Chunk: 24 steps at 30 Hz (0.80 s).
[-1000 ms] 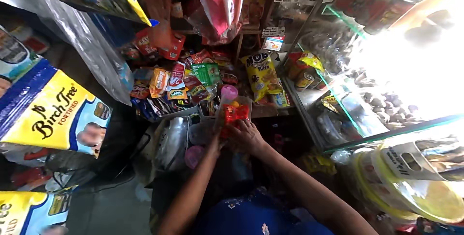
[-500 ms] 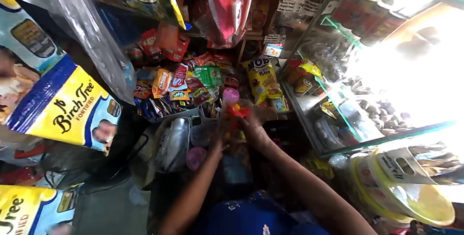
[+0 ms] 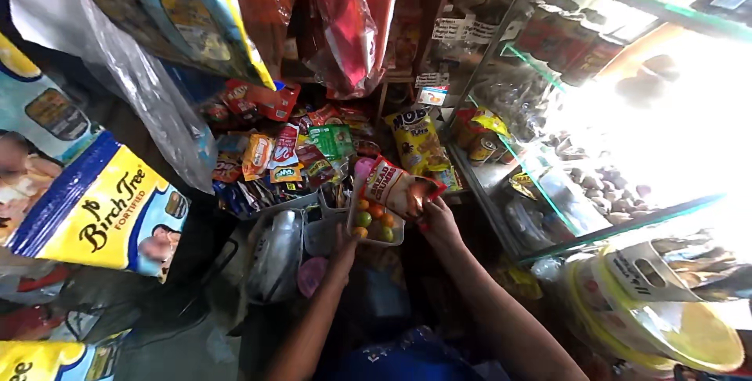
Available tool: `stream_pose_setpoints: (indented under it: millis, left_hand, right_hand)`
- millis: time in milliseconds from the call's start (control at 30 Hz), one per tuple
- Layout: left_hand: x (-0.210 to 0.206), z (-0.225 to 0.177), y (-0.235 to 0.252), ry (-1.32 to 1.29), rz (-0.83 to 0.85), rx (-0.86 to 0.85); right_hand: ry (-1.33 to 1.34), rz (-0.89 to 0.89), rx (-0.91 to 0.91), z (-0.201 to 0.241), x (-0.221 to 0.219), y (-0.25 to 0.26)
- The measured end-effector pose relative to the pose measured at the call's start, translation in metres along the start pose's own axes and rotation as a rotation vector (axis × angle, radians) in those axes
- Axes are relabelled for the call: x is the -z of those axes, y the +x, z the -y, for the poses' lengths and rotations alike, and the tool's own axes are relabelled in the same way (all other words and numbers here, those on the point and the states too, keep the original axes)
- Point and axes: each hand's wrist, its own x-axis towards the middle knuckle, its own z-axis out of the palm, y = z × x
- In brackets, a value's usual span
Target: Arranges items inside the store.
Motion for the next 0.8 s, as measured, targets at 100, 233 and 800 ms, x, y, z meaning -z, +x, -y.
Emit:
stream_pose_setpoints:
  millis: [100, 233, 800]
  left_hand:
    - [0.013, 0.002, -0.016, 0.225, -0.144, -0.402]
    - [0.01, -0.018, -0.031, 0.337, -0.201, -0.751]
    - [-0.053, -0.068, -0.044, -0.701, 0.556, -0.277]
  right_hand:
    - [0.111, -0.023, -0.043, -0.002, 0.003, -0.003]
    - [0.306, 0.061, -0.057, 0.001, 0.002, -0.011]
    - [-1.171, 0.231, 1.433, 0.005, 0.029, -0.064]
